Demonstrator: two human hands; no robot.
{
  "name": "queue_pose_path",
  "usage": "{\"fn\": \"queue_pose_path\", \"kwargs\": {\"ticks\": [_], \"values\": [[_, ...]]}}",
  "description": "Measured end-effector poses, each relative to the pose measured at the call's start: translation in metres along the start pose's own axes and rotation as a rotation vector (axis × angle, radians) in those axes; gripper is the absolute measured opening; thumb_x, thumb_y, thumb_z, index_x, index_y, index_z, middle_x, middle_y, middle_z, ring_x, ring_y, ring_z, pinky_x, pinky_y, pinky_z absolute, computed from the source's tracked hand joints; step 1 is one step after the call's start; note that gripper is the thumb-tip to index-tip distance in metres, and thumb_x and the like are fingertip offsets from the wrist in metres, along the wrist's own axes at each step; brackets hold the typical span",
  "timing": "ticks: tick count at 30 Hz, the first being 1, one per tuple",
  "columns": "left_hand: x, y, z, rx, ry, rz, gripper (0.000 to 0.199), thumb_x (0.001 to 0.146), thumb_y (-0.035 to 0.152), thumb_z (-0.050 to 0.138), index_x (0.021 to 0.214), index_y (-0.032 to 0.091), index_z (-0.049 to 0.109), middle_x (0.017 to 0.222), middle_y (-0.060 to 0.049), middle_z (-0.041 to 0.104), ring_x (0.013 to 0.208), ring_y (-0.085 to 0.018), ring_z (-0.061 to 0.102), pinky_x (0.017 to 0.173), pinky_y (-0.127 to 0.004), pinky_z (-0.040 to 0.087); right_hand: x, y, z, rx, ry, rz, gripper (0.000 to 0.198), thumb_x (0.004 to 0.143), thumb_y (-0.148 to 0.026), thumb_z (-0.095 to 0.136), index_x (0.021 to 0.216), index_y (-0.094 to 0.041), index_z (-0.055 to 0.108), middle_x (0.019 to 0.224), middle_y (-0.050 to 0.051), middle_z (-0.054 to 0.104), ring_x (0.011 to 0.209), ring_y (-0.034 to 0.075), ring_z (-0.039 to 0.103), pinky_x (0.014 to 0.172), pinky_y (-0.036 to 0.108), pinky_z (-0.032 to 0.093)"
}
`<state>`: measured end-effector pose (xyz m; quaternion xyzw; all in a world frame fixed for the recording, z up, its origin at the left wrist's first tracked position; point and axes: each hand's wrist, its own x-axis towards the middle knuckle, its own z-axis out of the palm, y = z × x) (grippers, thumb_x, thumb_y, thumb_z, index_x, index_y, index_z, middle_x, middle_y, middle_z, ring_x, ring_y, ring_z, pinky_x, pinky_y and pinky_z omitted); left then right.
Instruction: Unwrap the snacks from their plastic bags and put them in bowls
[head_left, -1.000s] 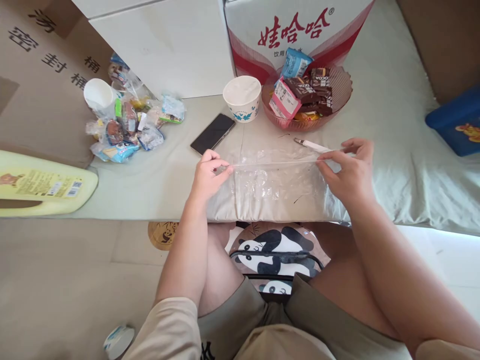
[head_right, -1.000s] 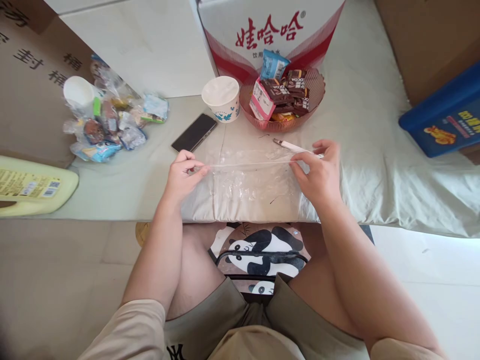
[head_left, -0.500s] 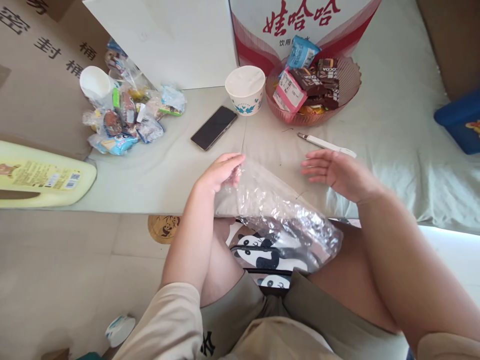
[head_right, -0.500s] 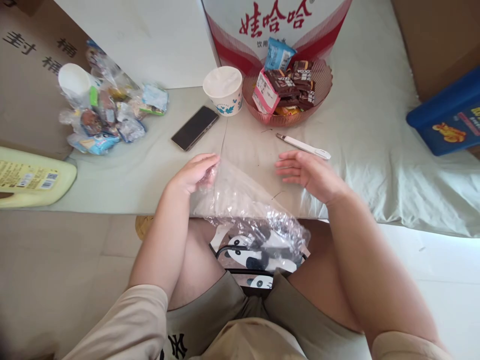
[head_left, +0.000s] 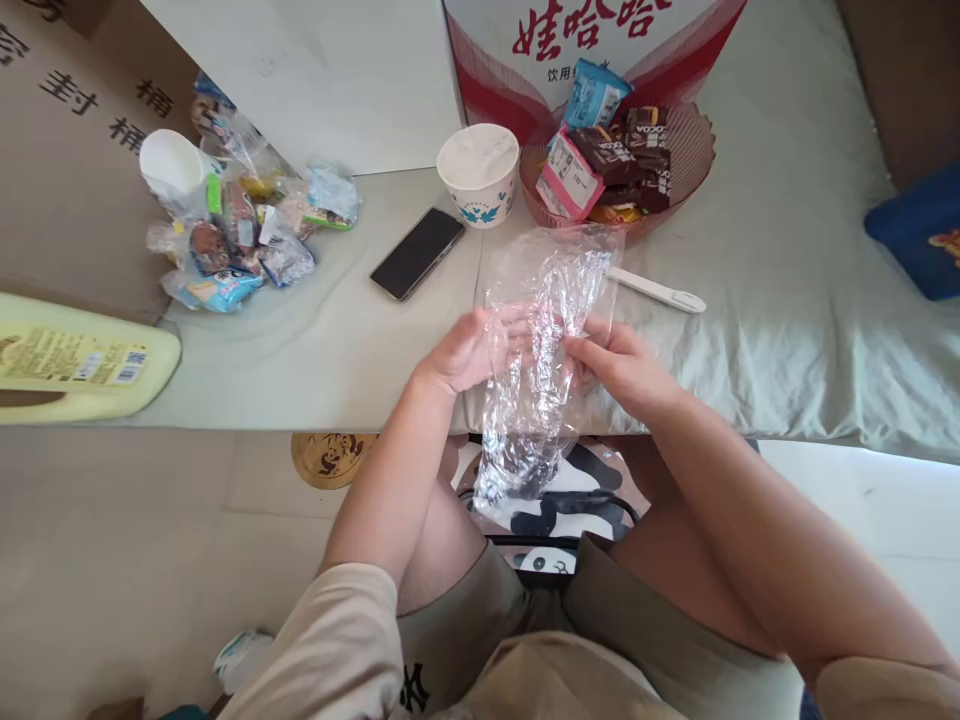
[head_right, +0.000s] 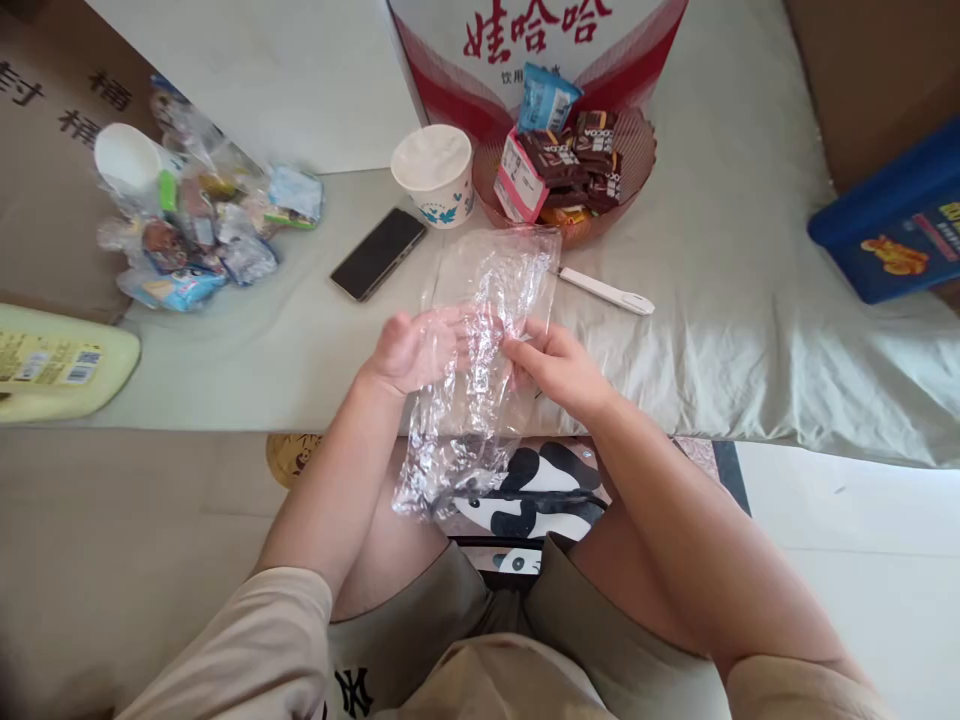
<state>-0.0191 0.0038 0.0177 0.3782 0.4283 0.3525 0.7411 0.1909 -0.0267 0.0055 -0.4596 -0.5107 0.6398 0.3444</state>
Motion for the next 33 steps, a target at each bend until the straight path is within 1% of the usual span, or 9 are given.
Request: {"fn": "queue_pose_path", "kwargs": {"ticks": [3, 8, 14, 17, 20, 23, 26, 29, 33], "values": [[0.0, -0.005, 0.003, 0.149, -0.056, -0.117, 0.039, 0.073, 0.035, 0.083, 0.105, 0.016, 0.07, 0.084, -0.01, 0.075, 0.073, -0.024, 0.075, 0.06, -0.029, 0.055, 0.003, 0.005, -0.005, -0.037, 0.099, 0.03, 0.035, 0.083, -0.057, 0.07, 0.086, -0.024, 0.057, 0.059, -0.003, 0.064, 0.051, 0.014, 0.059, 0.05, 0.027, 0.045], [-0.006, -0.005, 0.0, 0.213, 0.038, -0.052, 0.028, 0.083, 0.032, 0.07, 0.109, 0.022, 0.067, 0.055, 0.002, 0.062, 0.041, -0.016, 0.06, 0.041, -0.022, 0.042, -0.004, 0.002, -0.014, -0.017, 0.133, -0.09, 0.049, 0.085, -0.058, 0.066, 0.123, -0.028, 0.057, 0.066, -0.002, 0.067, 0.055, 0.018, 0.064, 0.056, 0.034, 0.053], [-0.01, 0.0, -0.007, 0.048, 0.131, 0.033, 0.012, 0.074, 0.027, 0.069, 0.069, 0.019, 0.061, 0.054, 0.001, 0.058, 0.045, -0.015, 0.06, 0.044, -0.025, 0.047, -0.014, -0.003, -0.02, -0.013, 0.054, -0.304, 0.031, 0.085, -0.057, 0.068, 0.079, -0.026, 0.068, 0.077, 0.003, 0.066, 0.066, 0.018, 0.065, 0.067, 0.038, 0.057], [0.001, -0.002, -0.012, 0.087, 0.036, -0.043, 0.028, 0.08, 0.037, 0.062, 0.061, 0.016, 0.064, 0.06, -0.005, 0.064, 0.054, -0.016, 0.063, 0.053, -0.028, 0.051, -0.011, -0.003, -0.022, -0.1, 0.124, -0.299, 0.017, 0.078, -0.039, 0.073, 0.069, -0.025, 0.072, 0.104, 0.009, 0.069, 0.103, 0.026, 0.067, 0.075, 0.039, 0.059], [0.011, -0.009, -0.015, 0.194, 0.043, 0.001, 0.044, 0.084, 0.052, 0.059, 0.061, 0.015, 0.065, 0.066, -0.008, 0.069, 0.059, -0.016, 0.064, 0.057, -0.027, 0.049, -0.007, 0.001, -0.023, -0.038, 0.213, -0.289, 0.013, 0.078, -0.034, 0.067, 0.074, -0.024, 0.075, 0.129, 0.009, 0.063, 0.132, 0.032, 0.055, 0.087, 0.042, 0.059], [0.014, -0.015, -0.014, 0.321, 0.107, 0.205, 0.033, 0.073, 0.041, 0.079, 0.063, 0.017, 0.059, 0.068, -0.003, 0.067, 0.065, -0.012, 0.062, 0.062, -0.024, 0.047, -0.004, 0.007, -0.021, 0.119, 0.268, -0.234, 0.025, 0.082, -0.042, 0.064, 0.102, -0.028, 0.071, 0.137, 0.006, 0.059, 0.115, 0.027, 0.066, 0.088, 0.044, 0.06], [0.013, -0.018, -0.011, 0.233, 0.109, 0.327, 0.037, 0.063, 0.027, 0.086, 0.077, 0.02, 0.053, 0.079, 0.002, 0.069, 0.071, -0.011, 0.065, 0.07, -0.025, 0.05, 0.0, 0.011, -0.018, 0.101, 0.243, -0.104, 0.056, 0.075, -0.042, 0.078, 0.126, -0.032, 0.056, 0.107, 0.004, 0.069, 0.083, 0.021, 0.07, 0.072, 0.038, 0.06], [0.011, -0.019, -0.006, 0.006, 0.127, 0.34, 0.054, 0.061, 0.025, 0.086, 0.103, 0.027, 0.054, 0.095, 0.004, 0.073, 0.08, -0.013, 0.071, 0.08, -0.029, 0.054, 0.002, 0.011, -0.013, -0.008, 0.201, -0.061, 0.047, 0.074, -0.04, 0.08, 0.112, -0.026, 0.057, 0.079, 0.0, 0.065, 0.068, 0.018, 0.064, 0.062, 0.034, 0.055], [0.009, -0.02, 0.003, -0.036, 0.047, 0.141, 0.055, 0.065, 0.024, 0.084, 0.114, 0.024, 0.058, 0.1, -0.003, 0.076, 0.091, -0.02, 0.075, 0.085, -0.033, 0.056, 0.002, 0.005, -0.009, -0.067, 0.296, -0.193, 0.024, 0.079, -0.039, 0.073, 0.09, -0.024, 0.059, 0.084, 0.001, 0.066, 0.078, 0.019, 0.066, 0.075, 0.037, 0.056]]}}
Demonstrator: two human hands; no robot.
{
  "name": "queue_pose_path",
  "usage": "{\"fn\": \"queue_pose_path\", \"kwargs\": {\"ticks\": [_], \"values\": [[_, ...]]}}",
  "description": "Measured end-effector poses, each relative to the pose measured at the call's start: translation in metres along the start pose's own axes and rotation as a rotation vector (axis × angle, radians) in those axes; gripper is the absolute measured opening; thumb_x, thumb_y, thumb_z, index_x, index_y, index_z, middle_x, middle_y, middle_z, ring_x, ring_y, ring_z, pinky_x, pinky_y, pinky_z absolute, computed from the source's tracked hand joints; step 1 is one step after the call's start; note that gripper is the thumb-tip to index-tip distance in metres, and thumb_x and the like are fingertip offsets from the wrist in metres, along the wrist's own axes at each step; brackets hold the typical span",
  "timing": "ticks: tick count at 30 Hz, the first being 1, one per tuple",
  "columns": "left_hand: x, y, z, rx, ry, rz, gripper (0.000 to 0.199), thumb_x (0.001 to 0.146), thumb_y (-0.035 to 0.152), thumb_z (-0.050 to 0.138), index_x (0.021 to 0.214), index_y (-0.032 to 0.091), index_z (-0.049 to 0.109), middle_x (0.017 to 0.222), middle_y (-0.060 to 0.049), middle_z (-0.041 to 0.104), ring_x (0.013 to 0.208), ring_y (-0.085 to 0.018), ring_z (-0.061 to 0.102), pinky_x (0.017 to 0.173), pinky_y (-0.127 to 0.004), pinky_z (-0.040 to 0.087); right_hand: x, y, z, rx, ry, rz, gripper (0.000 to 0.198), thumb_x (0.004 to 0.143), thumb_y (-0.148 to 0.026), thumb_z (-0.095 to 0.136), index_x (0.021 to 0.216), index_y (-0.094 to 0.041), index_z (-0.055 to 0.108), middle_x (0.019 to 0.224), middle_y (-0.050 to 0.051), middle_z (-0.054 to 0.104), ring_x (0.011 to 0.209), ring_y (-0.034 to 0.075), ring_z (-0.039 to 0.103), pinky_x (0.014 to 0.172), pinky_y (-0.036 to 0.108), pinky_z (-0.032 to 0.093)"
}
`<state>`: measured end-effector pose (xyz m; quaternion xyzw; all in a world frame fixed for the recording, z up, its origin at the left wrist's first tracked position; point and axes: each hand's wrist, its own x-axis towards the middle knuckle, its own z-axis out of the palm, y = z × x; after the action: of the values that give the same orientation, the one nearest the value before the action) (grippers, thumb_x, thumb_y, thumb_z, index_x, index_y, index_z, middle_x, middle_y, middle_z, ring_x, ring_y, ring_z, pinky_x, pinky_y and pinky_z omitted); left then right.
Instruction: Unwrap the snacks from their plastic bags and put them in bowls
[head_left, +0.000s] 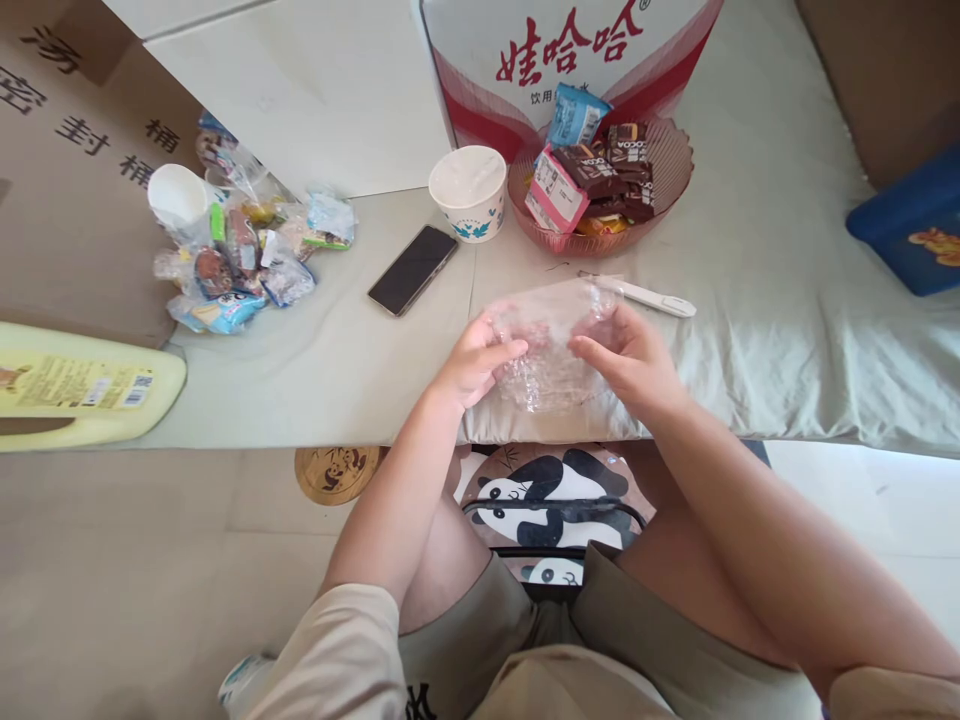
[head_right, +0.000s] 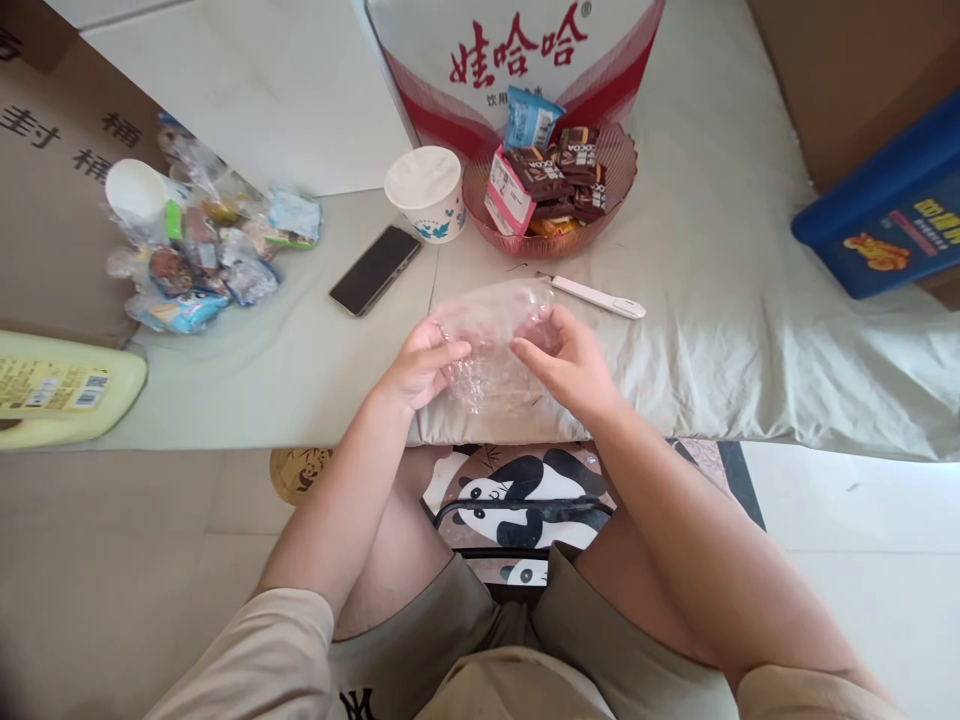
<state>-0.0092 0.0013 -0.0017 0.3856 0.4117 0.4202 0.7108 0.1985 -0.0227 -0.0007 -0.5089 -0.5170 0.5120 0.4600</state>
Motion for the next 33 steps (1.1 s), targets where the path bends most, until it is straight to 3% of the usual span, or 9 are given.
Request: {"fn": "queue_pose_path", "kwargs": {"ticks": [5, 9, 12, 16, 19, 21, 25, 30, 33], "values": [[-0.004, 0.0, -0.002, 0.241, 0.04, -0.052, 0.031, 0.084, 0.026, 0.07, 0.114, 0.024, 0.064, 0.085, -0.001, 0.073, 0.069, -0.015, 0.071, 0.063, -0.027, 0.055, 0.0, 0.003, -0.006, -0.111, -0.122, 0.016, 0.02, 0.087, -0.042, 0.062, 0.095, -0.025, 0.069, 0.088, 0.005, 0.07, 0.082, 0.023, 0.068, 0.07, 0.037, 0.055], [-0.005, 0.004, -0.01, 0.272, 0.016, -0.106, 0.024, 0.087, 0.032, 0.07, 0.108, 0.023, 0.068, 0.059, 0.004, 0.06, 0.045, -0.013, 0.057, 0.047, -0.025, 0.046, -0.002, 0.003, -0.011, 0.02, -0.045, 0.061, 0.021, 0.087, -0.042, 0.06, 0.102, -0.028, 0.066, 0.069, 0.0, 0.064, 0.06, 0.019, 0.06, 0.056, 0.032, 0.048], [-0.005, 0.011, -0.015, 0.135, 0.056, -0.04, 0.013, 0.083, 0.031, 0.07, 0.086, 0.019, 0.069, 0.065, 0.001, 0.064, 0.053, -0.011, 0.059, 0.053, -0.024, 0.049, -0.004, -0.003, -0.011, 0.145, -0.077, 0.049, 0.023, 0.081, -0.048, 0.061, 0.082, -0.025, 0.065, 0.069, 0.003, 0.064, 0.06, 0.019, 0.059, 0.057, 0.035, 0.049], [-0.004, 0.016, -0.024, 0.151, 0.014, 0.048, 0.028, 0.086, 0.037, 0.057, 0.071, 0.016, 0.067, 0.07, -0.003, 0.066, 0.064, -0.013, 0.062, 0.062, -0.025, 0.051, -0.001, -0.004, -0.003, 0.057, -0.118, 0.092, 0.035, 0.083, -0.057, 0.057, 0.072, -0.024, 0.063, 0.066, 0.004, 0.062, 0.058, 0.019, 0.057, 0.056, 0.036, 0.049], [-0.002, 0.013, -0.031, 0.403, 0.006, 0.123, 0.009, 0.078, 0.022, 0.063, 0.081, 0.017, 0.07, 0.079, -0.001, 0.068, 0.069, -0.012, 0.062, 0.068, -0.025, 0.051, 0.003, 0.003, 0.008, -0.092, 0.008, 0.117, 0.027, 0.072, -0.039, 0.077, 0.089, -0.026, 0.061, 0.062, -0.003, 0.055, 0.053, 0.015, 0.051, 0.051, 0.03, 0.042], [0.0, 0.011, -0.034, 0.545, 0.102, 0.236, 0.025, 0.072, 0.009, 0.063, 0.094, 0.019, 0.07, 0.095, -0.002, 0.069, 0.082, -0.013, 0.064, 0.076, -0.026, 0.051, 0.005, 0.006, 0.016, -0.069, 0.124, 0.092, 0.045, 0.066, -0.03, 0.081, 0.103, -0.029, 0.057, 0.066, -0.006, 0.055, 0.055, 0.015, 0.052, 0.052, 0.029, 0.042], [0.0, 0.011, -0.031, 0.608, 0.313, 0.386, 0.02, 0.077, 0.009, 0.061, 0.094, 0.019, 0.065, 0.104, -0.006, 0.068, 0.095, -0.015, 0.064, 0.084, -0.029, 0.051, 0.004, 0.005, 0.028, -0.115, 0.302, 0.006, 0.025, 0.075, -0.034, 0.077, 0.088, -0.027, 0.057, 0.074, -0.003, 0.057, 0.064, 0.016, 0.055, 0.058, 0.03, 0.044], [-0.007, 0.013, -0.017, 0.448, -0.068, 0.299, 0.038, 0.078, 0.031, 0.076, 0.112, 0.02, 0.061, 0.116, -0.008, 0.07, 0.106, -0.02, 0.066, 0.091, -0.031, 0.051, 0.0, -0.005, 0.045, 0.029, 0.086, -0.03, 0.032, 0.079, -0.047, 0.079, 0.08, -0.025, 0.055, 0.078, -0.002, 0.06, 0.064, 0.013, 0.053, 0.06, 0.029, 0.045], [-0.008, 0.013, -0.015, 0.385, -0.192, 0.288, 0.029, 0.082, 0.036, 0.071, 0.103, 0.018, 0.063, 0.1, -0.005, 0.071, 0.09, -0.017, 0.066, 0.081, -0.029, 0.051, 0.004, -0.009, 0.056, 0.143, -0.042, -0.014, 0.038, 0.077, -0.054, 0.078, 0.084, -0.026, 0.053, 0.072, -0.004, 0.056, 0.062, 0.013, 0.054, 0.058, 0.029, 0.048]]}}
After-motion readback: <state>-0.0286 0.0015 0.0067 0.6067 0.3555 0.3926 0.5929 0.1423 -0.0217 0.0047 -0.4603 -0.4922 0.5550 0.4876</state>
